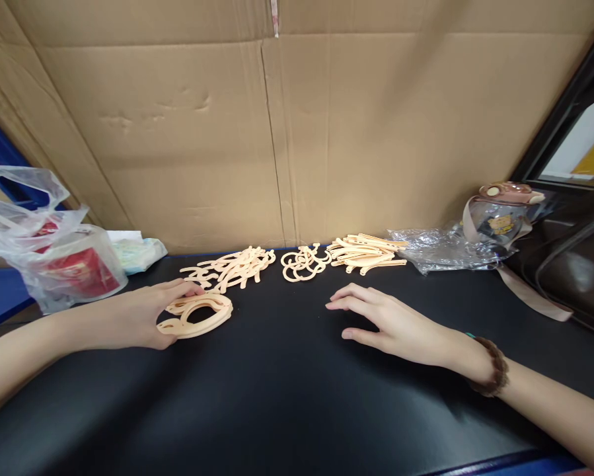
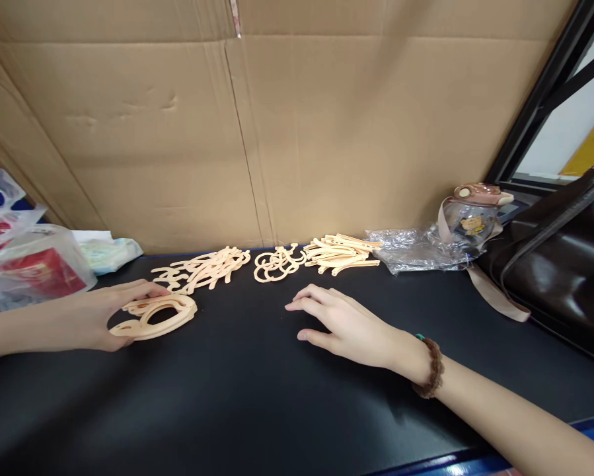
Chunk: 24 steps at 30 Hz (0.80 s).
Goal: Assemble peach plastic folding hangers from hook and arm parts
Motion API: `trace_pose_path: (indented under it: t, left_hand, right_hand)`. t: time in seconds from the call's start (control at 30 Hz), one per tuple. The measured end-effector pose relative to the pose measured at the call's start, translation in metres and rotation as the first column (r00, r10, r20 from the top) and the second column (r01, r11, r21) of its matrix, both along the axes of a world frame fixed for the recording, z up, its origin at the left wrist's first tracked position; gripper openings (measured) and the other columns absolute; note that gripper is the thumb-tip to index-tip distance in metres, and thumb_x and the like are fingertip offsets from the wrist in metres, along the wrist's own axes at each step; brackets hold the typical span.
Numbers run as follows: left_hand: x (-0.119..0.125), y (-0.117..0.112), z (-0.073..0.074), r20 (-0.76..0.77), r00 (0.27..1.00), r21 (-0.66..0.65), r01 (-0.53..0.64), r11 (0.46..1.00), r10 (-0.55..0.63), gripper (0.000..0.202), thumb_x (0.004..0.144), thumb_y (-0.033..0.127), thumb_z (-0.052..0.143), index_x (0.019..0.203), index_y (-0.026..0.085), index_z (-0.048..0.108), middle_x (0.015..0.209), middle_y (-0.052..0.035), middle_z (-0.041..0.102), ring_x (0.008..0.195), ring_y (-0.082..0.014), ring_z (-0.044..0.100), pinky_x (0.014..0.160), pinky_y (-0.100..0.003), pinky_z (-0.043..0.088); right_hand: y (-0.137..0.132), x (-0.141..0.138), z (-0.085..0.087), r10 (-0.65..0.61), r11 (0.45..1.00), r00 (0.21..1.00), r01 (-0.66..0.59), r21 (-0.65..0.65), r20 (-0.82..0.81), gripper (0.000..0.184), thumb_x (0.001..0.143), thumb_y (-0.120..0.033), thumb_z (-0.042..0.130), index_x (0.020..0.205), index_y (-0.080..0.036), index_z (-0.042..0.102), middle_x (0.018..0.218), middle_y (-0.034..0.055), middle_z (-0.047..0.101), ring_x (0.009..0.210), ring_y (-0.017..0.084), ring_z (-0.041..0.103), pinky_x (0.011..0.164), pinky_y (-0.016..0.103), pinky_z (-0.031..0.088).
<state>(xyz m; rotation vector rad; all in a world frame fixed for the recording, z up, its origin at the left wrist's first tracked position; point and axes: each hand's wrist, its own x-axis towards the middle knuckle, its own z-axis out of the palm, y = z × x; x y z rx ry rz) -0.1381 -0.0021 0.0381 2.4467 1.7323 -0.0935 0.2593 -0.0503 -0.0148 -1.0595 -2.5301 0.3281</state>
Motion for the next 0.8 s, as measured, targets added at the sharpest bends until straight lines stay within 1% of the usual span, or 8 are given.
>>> trace_pose_path:
  t: [0.07,0.2,0.37,0.47,0.6,0.7,0.77,0.8]
  left_hand:
    - [0.000,0.000,0.000,-0.006,1.000,0.005,-0.006,1.000,0.006,0.072,0.060,0.028,0.045,0.131,0.016,0.048,0.131,-0.0051,0.057,0.115,-0.0240,0.055,0.096,-0.031,0.042]
    - [-0.004,0.001,-0.002,0.021,1.000,-0.033,-0.019,0.999,0.020,0.073,0.060,0.030,0.045,0.133,0.020,0.047,0.133,-0.0007,0.054,0.119,-0.0213,0.052,0.097,-0.028,0.040]
    - [-0.001,-0.002,-0.001,0.050,0.998,0.003,-0.027,1.000,0.027,0.069,0.058,0.030,0.045,0.126,0.021,0.052,0.125,0.0007,0.060,0.112,-0.0209,0.056,0.094,-0.027,0.042]
    - [0.003,-0.004,0.003,0.037,0.999,-0.020,-0.016,1.000,0.017,0.068,0.058,0.029,0.045,0.125,0.020,0.053,0.122,-0.0003,0.061,0.109,-0.0213,0.058,0.090,-0.026,0.043]
    - [0.005,-0.001,0.008,-0.010,1.000,-0.068,0.001,0.998,-0.002,0.070,0.060,0.028,0.048,0.129,0.017,0.050,0.127,-0.0033,0.058,0.113,-0.0234,0.056,0.094,-0.028,0.043]
    - [0.000,0.003,0.005,-0.038,0.999,-0.072,0.018,0.997,-0.021,0.073,0.061,0.027,0.049,0.133,0.016,0.047,0.131,-0.0047,0.056,0.118,-0.0247,0.053,0.098,-0.030,0.041]
    - [-0.005,0.005,0.002,-0.055,0.998,-0.046,0.040,0.998,-0.042,0.075,0.061,0.027,0.049,0.135,0.017,0.045,0.137,-0.0049,0.052,0.123,-0.0249,0.049,0.103,-0.031,0.038]
    - [-0.007,0.005,0.001,-0.067,0.997,-0.031,0.042,0.999,-0.044,0.076,0.062,0.028,0.050,0.137,0.018,0.043,0.140,-0.0047,0.049,0.125,-0.0248,0.047,0.105,-0.032,0.036]
  right_hand:
    - [0.000,0.000,0.000,0.002,1.000,1.000,-0.002,0.002,0.003,0.037,0.094,-0.037,0.050,0.130,-0.028,0.050,0.130,0.0045,0.050,0.110,0.021,0.055,0.096,0.038,0.046]
    - [0.001,0.000,0.000,0.008,1.000,1.000,-0.008,0.003,0.014,0.037,0.094,-0.037,0.050,0.129,-0.028,0.050,0.130,0.0043,0.050,0.110,0.020,0.054,0.096,0.037,0.045]
    - [0.001,0.000,0.001,0.009,1.000,1.000,-0.009,-0.001,0.028,0.037,0.094,-0.037,0.049,0.130,-0.027,0.049,0.131,0.0045,0.049,0.111,0.020,0.054,0.098,0.038,0.045]
    - [0.001,0.000,0.000,0.012,1.000,0.999,-0.012,-0.002,0.032,0.037,0.094,-0.037,0.050,0.130,-0.027,0.050,0.131,0.0042,0.049,0.111,0.020,0.054,0.098,0.038,0.045]
    - [0.000,-0.001,0.001,0.014,1.000,1.000,-0.015,0.015,0.023,0.037,0.094,-0.037,0.050,0.130,-0.028,0.050,0.130,0.0045,0.050,0.112,0.020,0.055,0.097,0.038,0.047]
    - [-0.004,0.004,0.013,0.030,0.996,0.999,-0.027,0.086,-0.040,0.046,0.094,-0.036,0.051,0.137,-0.028,0.041,0.132,0.0054,0.051,0.117,0.020,0.052,0.099,0.038,0.046]
    - [-0.007,0.010,0.027,0.000,0.978,0.986,0.034,0.207,-0.164,0.048,0.094,-0.039,0.050,0.139,-0.027,0.038,0.133,0.0068,0.051,0.118,0.021,0.052,0.100,0.041,0.045]
    - [-0.009,0.015,0.034,-0.021,0.959,0.974,0.084,0.271,-0.226,0.046,0.094,-0.040,0.049,0.138,-0.026,0.040,0.132,0.0078,0.052,0.116,0.022,0.052,0.099,0.042,0.045]
